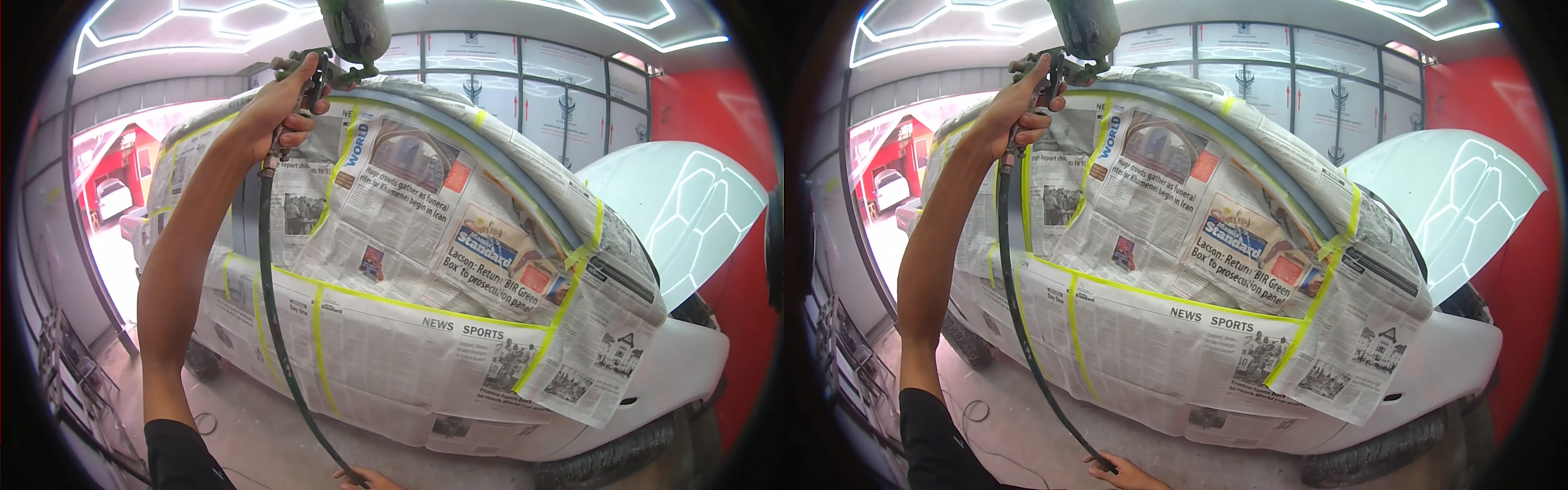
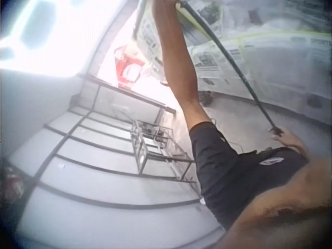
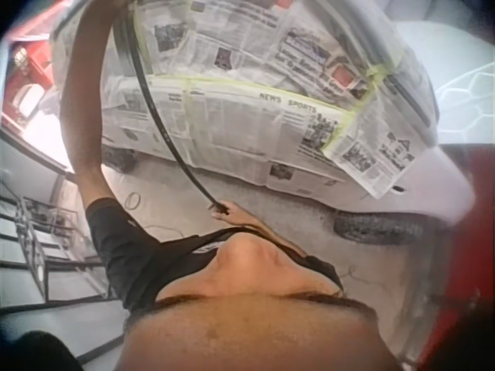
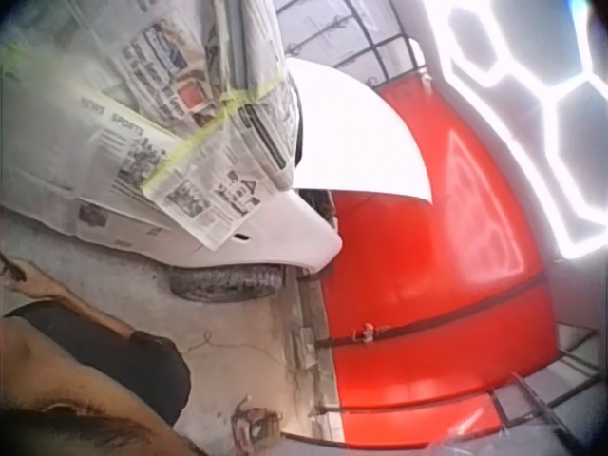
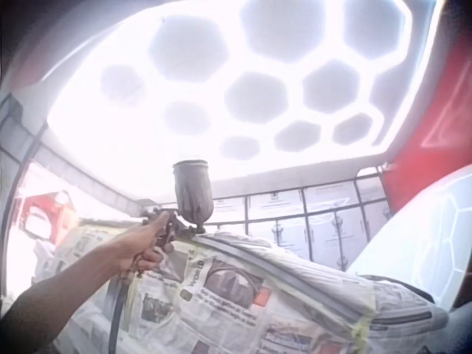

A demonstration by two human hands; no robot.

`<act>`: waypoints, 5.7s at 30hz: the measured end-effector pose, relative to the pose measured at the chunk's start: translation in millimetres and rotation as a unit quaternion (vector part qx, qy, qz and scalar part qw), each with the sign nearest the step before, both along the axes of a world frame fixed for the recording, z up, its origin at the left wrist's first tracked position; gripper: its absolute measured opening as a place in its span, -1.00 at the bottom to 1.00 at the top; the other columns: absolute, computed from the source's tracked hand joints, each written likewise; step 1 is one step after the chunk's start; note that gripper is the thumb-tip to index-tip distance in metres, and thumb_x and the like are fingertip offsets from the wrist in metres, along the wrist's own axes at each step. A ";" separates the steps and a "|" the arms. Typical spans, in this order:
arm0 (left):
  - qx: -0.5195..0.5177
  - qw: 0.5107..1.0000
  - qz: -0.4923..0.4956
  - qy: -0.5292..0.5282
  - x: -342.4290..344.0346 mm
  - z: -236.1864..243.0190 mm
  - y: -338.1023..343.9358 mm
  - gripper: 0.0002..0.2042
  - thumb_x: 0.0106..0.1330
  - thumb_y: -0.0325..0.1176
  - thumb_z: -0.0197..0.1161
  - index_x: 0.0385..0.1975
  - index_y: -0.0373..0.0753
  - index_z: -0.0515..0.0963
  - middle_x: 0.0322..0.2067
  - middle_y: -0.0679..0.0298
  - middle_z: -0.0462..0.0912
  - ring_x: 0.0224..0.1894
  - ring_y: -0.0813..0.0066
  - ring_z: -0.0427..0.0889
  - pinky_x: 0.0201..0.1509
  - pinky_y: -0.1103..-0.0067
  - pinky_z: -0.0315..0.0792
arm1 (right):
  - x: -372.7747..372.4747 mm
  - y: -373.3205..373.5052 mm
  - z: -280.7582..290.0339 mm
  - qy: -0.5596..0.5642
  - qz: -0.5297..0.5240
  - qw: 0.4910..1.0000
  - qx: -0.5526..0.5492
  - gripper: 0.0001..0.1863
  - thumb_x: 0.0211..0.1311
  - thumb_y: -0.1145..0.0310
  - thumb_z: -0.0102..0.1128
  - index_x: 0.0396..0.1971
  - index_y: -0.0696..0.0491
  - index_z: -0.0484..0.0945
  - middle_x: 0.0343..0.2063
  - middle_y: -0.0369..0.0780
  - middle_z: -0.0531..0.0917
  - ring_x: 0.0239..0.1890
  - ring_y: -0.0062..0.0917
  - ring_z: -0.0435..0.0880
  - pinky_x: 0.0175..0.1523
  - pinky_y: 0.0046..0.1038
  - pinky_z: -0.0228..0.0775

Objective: Using a spray gun to apply paint to the pillars and upper body of a vehicle that has been masked off with newspaper and tape.

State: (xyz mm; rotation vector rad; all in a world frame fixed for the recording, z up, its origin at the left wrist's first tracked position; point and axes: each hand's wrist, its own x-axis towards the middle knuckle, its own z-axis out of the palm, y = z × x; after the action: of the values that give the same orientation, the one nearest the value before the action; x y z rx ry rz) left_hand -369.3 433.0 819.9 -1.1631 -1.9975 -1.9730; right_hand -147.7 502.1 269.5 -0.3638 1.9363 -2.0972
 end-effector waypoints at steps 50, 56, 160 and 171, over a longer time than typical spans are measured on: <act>0.046 0.962 -0.086 -0.256 15.8 -271.1 -189.4 -0.46 0.44 0.13 -0.29 -0.11 -0.35 0.22 -0.33 0.14 0.43 -0.80 0.61 0.20 -0.87 0.61 0.25 | -55.9 -107.2 15.8 -0.032 0.123 0.979 0.161 -0.50 0.15 0.05 0.27 -0.08 0.15 0.52 -0.22 -0.15 0.63 -0.19 -0.47 0.52 -0.11 -0.39 0.37; 0.009 0.954 -0.123 -0.273 7.9 -292.6 -183.2 -0.48 0.46 0.10 -0.32 -0.07 -0.36 0.20 -0.27 0.14 0.40 -0.76 0.60 0.22 -0.82 0.61 0.27 | -63.5 -124.3 4.0 -0.036 0.083 0.984 0.151 -0.55 0.15 0.12 0.28 -0.07 0.11 0.52 -0.24 -0.21 0.63 -0.21 -0.52 0.51 -0.12 -0.41 0.37; 0.089 0.996 0.011 -0.020 -69.7 -149.5 -12.4 -0.68 0.42 -0.13 0.02 -0.19 -0.31 0.49 -0.41 0.28 0.56 -0.47 0.54 0.54 -0.59 0.57 0.48 | -77.2 -42.1 -34.4 0.084 -0.047 0.993 0.066 -0.59 0.29 0.01 0.12 -0.11 0.05 0.45 -0.27 -0.26 0.54 -0.11 -0.54 0.48 0.08 -0.45 0.27; 0.055 0.995 0.050 0.064 -90.1 -37.9 31.0 -0.66 0.39 -0.13 0.06 -0.26 -0.36 0.51 -0.53 0.24 0.55 -0.55 0.50 0.55 -0.55 0.59 0.50 | -71.8 -21.0 6.2 0.036 -0.072 0.996 0.046 -0.53 0.31 0.00 0.08 0.05 0.01 0.38 -0.18 -0.22 0.56 0.05 -0.46 0.47 0.20 -0.37 0.19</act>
State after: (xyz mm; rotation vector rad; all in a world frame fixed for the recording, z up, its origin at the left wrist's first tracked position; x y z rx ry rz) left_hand -459.4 464.1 782.0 -1.1107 -1.8226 -1.8846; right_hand -219.5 481.1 275.7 -0.2924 2.1520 -2.0998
